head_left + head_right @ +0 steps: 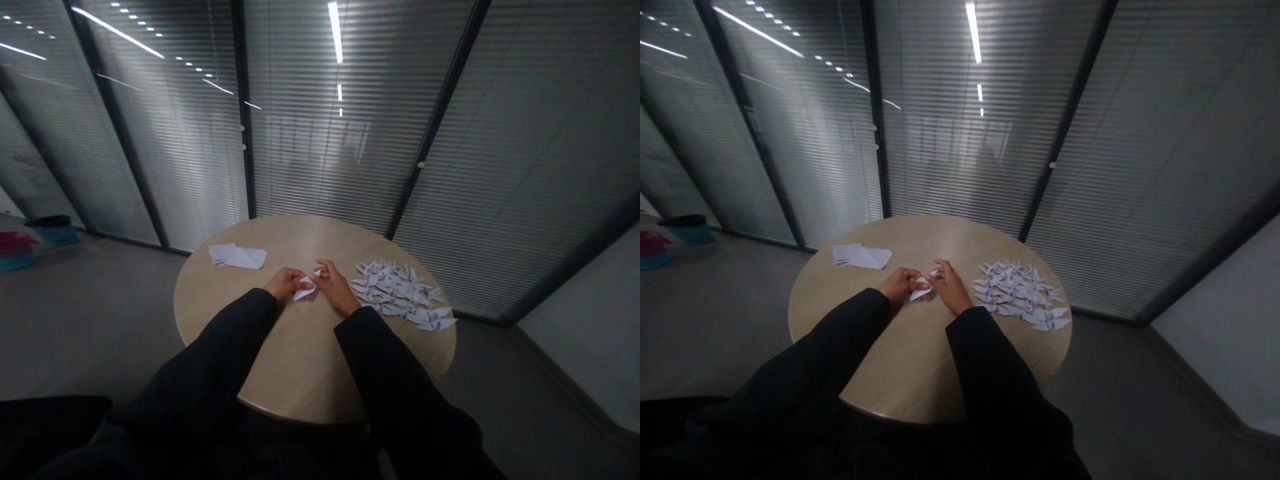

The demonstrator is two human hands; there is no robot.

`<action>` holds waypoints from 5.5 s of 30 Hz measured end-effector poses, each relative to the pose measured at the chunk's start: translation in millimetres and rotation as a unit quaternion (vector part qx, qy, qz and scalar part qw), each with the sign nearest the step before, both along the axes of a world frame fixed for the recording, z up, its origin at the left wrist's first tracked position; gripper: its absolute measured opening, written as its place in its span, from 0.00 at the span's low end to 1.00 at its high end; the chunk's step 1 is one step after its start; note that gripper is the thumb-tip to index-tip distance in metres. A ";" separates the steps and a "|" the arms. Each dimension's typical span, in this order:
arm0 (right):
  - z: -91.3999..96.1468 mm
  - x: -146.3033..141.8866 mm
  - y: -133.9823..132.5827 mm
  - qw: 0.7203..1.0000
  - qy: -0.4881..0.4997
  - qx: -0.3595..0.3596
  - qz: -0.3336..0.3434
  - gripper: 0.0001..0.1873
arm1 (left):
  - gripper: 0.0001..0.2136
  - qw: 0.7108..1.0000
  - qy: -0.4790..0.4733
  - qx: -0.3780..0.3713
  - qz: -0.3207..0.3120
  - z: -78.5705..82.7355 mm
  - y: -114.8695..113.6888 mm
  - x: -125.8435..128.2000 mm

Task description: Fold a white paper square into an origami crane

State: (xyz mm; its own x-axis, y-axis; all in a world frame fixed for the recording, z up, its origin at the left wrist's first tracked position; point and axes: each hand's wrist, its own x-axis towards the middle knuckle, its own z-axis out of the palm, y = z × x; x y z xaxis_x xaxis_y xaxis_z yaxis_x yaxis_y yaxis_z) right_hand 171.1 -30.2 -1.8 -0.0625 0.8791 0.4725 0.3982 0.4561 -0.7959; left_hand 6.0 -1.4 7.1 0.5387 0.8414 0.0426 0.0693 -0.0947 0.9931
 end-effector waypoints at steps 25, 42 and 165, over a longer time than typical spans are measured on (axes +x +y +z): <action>7.6 1.8 -2.0 0.997 0.012 0.071 -0.038 0.11 | 0.19 1.000 0.015 -0.008 0.014 -1.0 -1.1 -1.7; 11.2 2.1 -4.2 0.998 0.043 0.039 -0.032 0.12 | 0.16 0.999 0.015 0.038 0.007 1.6 -2.6 -4.0; 8.0 1.3 -3.5 0.998 0.010 0.051 -0.034 0.11 | 0.22 0.994 -0.050 0.085 -0.047 -20.1 11.0 1.2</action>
State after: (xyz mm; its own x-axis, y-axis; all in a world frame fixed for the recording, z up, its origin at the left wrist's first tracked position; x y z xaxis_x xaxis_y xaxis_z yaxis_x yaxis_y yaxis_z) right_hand 172.4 -33.7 6.2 0.0055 0.8286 0.5599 0.4146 0.5076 -0.7553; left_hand 7.2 9.6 -13.0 0.6012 0.7635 0.2359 -0.0453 -0.2623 0.9639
